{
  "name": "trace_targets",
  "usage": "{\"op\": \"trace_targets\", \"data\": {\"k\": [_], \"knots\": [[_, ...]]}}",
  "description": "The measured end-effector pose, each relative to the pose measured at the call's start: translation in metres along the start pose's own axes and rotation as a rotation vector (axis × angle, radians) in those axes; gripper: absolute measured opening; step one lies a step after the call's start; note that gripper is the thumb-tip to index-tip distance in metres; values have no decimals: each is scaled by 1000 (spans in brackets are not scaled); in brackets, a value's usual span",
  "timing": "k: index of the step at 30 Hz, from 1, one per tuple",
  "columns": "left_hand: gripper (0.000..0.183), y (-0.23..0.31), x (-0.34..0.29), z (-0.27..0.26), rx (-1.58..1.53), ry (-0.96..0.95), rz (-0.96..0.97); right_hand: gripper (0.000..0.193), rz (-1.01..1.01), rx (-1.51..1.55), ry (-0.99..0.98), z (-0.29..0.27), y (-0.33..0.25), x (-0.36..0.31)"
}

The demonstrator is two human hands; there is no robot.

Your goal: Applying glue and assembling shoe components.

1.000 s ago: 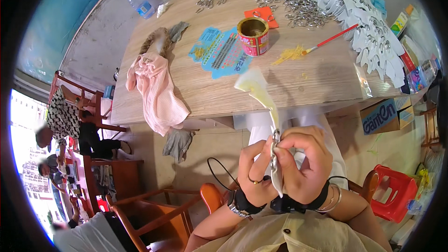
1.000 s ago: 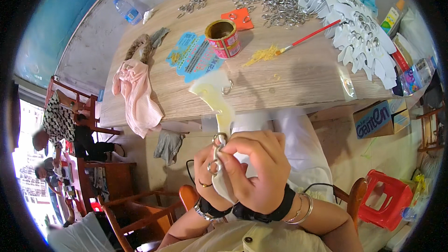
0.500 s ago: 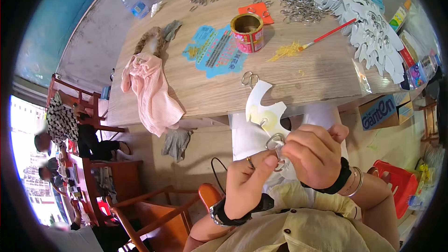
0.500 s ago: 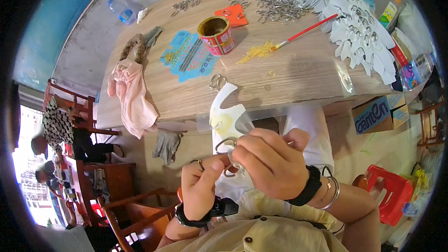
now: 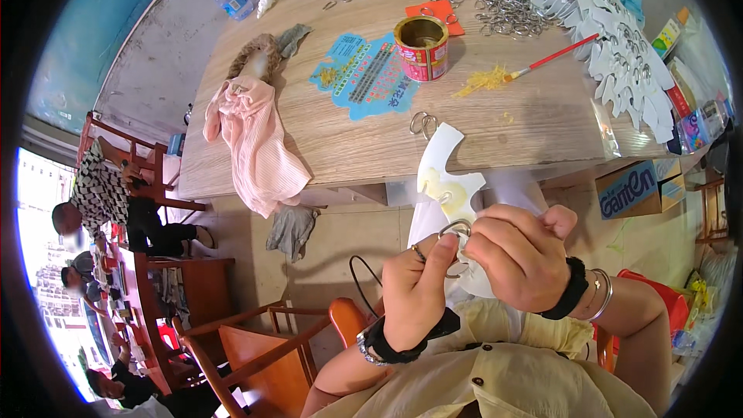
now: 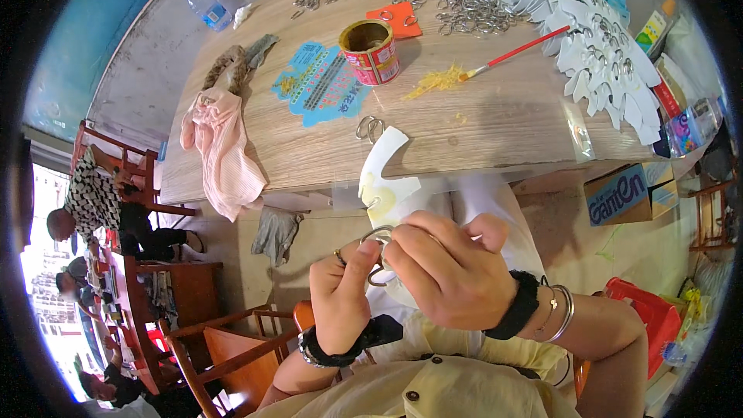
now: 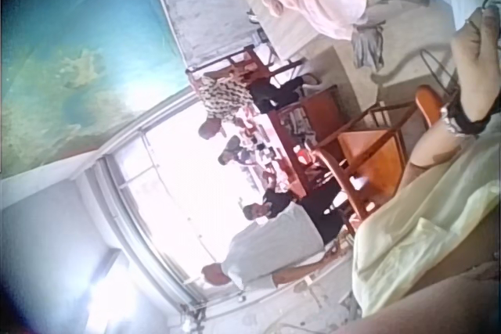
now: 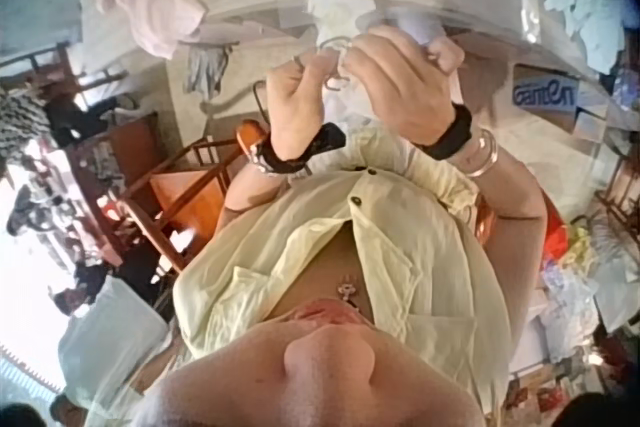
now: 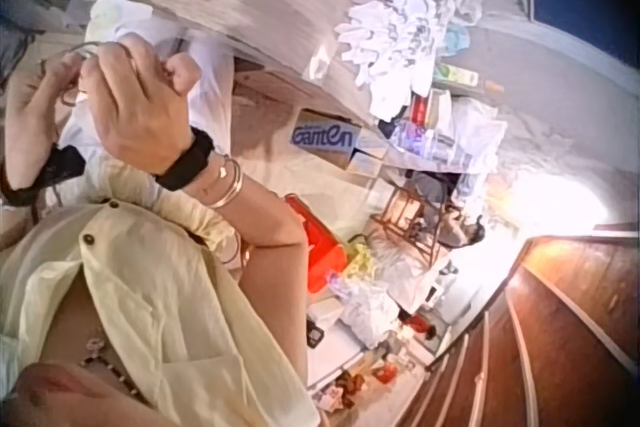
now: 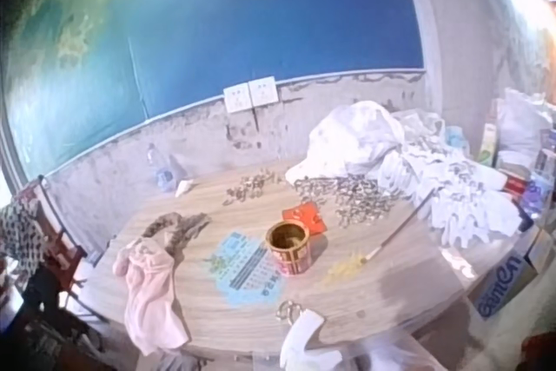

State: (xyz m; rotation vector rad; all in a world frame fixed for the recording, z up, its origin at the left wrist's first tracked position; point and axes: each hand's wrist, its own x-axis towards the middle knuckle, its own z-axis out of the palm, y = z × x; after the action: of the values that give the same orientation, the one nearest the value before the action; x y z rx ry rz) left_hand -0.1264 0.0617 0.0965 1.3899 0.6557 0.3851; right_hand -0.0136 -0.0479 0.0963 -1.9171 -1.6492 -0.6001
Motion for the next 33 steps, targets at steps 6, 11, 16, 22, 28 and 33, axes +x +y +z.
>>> {"op": "trace_targets", "data": {"k": [6,11,16,22,28,33], "knots": [[28,-6,1,-1,12,-8,-20,15,-23,-38,-2,-1,-2,0],[30,-13,2,1,-57,-15,-22,14,-60,-67,-25,-5,-2,2],[30,-10,-1,5,-76,33,-10,14,-34,-123,-4,-2,-6,-1],[32,-7,-1,11,-157,91,24,18,19,-205,11,-4,-14,-5],[34,-8,2,-3,-237,81,-45,24,17,-265,-22,-8,-22,-10],[25,-6,3,-3,-451,84,-130,26,7,-272,-57,-8,-21,-11]]}}
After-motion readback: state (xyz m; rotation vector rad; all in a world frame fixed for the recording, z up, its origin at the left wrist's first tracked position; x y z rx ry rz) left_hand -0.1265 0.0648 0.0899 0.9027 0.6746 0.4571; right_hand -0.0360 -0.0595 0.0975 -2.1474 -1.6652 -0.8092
